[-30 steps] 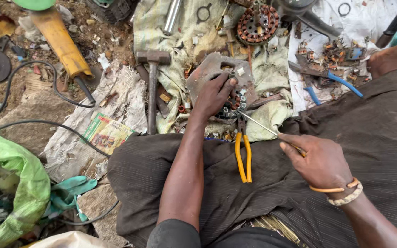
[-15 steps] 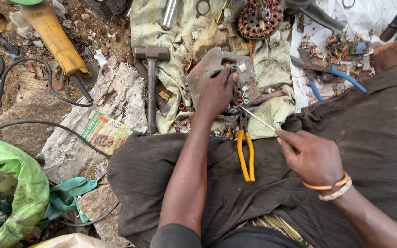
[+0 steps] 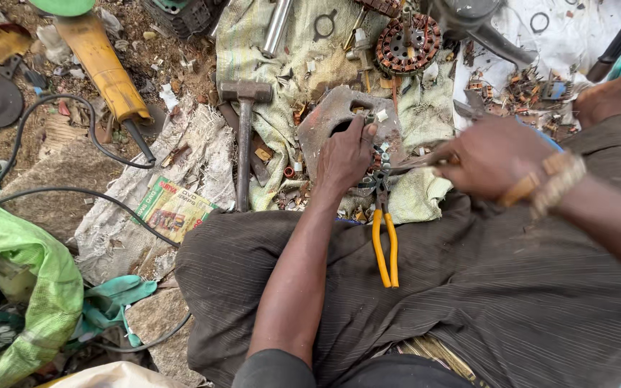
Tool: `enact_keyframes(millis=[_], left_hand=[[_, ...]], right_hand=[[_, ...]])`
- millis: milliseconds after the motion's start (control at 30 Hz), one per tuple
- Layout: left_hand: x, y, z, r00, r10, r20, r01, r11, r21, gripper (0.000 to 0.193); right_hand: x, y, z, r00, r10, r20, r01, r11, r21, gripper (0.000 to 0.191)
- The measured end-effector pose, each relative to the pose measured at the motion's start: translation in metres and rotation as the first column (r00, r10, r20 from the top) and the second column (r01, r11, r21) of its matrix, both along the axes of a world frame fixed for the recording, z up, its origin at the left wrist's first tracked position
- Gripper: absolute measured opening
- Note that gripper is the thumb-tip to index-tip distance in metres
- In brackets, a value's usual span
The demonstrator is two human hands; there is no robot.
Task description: The person sits on the ground and uses pliers and a screwdriver to remove copper wire coils from a motor stator. They repeatedly pull out the coils and place them into a nearby bag.
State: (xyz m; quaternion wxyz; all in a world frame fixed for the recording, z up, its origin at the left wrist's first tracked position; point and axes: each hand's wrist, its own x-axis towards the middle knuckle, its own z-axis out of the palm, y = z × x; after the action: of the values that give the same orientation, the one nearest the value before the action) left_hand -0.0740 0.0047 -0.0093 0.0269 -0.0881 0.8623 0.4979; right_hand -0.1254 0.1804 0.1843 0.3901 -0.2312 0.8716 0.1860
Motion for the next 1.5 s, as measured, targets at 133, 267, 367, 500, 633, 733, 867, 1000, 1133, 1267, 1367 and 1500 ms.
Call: enact_keyframes(millis=[133,267,367,500,633,733,867,1000,1133,1267,1367,1500], left_hand=[[-0.008,-0.003,0.012,0.987,0.001,0.162,-0.002,1.0,0.005,0.033],[-0.003,-0.002,0.006,0.966,0.061,-0.252,-0.109,0.978,-0.18,0.032],[-0.005,0.0,-0.009,0.999,0.0,-0.045,-0.004,0.998,-0.07,0.034],[-0.012,-0.002,-0.025,0.993,0.084,0.08,-0.083,0.996,-0.013,0.039],[-0.01,-0.006,-0.021,0.969,0.241,-0.057,-0.23,0.961,0.157,0.042],[-0.005,-0.006,-0.009,0.955,0.267,-0.132,-0.223,0.935,0.274,0.036],[0.0,-0.002,0.0,0.989,0.061,-0.137,-0.081,0.986,-0.143,0.021],[0.005,0.008,-0.007,0.97,0.092,-0.226,-0.116,0.988,-0.098,0.029],[0.001,0.016,-0.021,0.942,0.121,-0.312,-0.171,0.975,-0.14,0.024],[0.001,0.017,-0.033,0.961,0.19,-0.203,-0.198,0.98,-0.019,0.032],[0.001,0.016,-0.037,0.974,0.209,-0.092,-0.209,0.978,0.008,0.032],[0.009,0.015,-0.031,0.965,0.154,-0.211,-0.164,0.986,-0.03,0.024]], right_hand=[[0.105,0.044,-0.047,0.902,-0.201,-0.382,-0.066,0.81,-0.582,0.035],[0.128,0.046,-0.069,0.879,-0.344,-0.33,0.068,0.777,-0.626,0.039],[0.084,0.034,-0.045,0.973,-0.004,-0.23,-0.072,0.943,-0.325,0.04],[0.015,-0.004,-0.017,0.994,0.029,0.106,-0.043,0.99,0.132,0.053],[-0.005,-0.031,-0.006,0.99,0.107,0.087,-0.112,0.992,0.061,0.057],[0.029,-0.015,-0.008,0.974,0.198,-0.11,-0.205,0.977,-0.061,0.054],[0.11,0.036,-0.029,0.959,-0.128,-0.254,0.065,0.968,-0.241,0.05],[0.14,0.048,-0.054,0.875,-0.11,-0.472,-0.124,0.891,-0.437,0.051],[0.109,0.031,-0.045,0.924,0.091,-0.372,-0.222,0.918,-0.328,0.062],[0.067,0.019,-0.024,0.943,0.283,-0.176,-0.319,0.919,-0.231,0.059],[0.038,-0.003,-0.018,0.931,0.363,-0.027,-0.364,0.931,-0.04,0.031],[-0.015,-0.057,-0.003,0.901,0.435,0.009,-0.435,0.901,-0.01,0.02]])
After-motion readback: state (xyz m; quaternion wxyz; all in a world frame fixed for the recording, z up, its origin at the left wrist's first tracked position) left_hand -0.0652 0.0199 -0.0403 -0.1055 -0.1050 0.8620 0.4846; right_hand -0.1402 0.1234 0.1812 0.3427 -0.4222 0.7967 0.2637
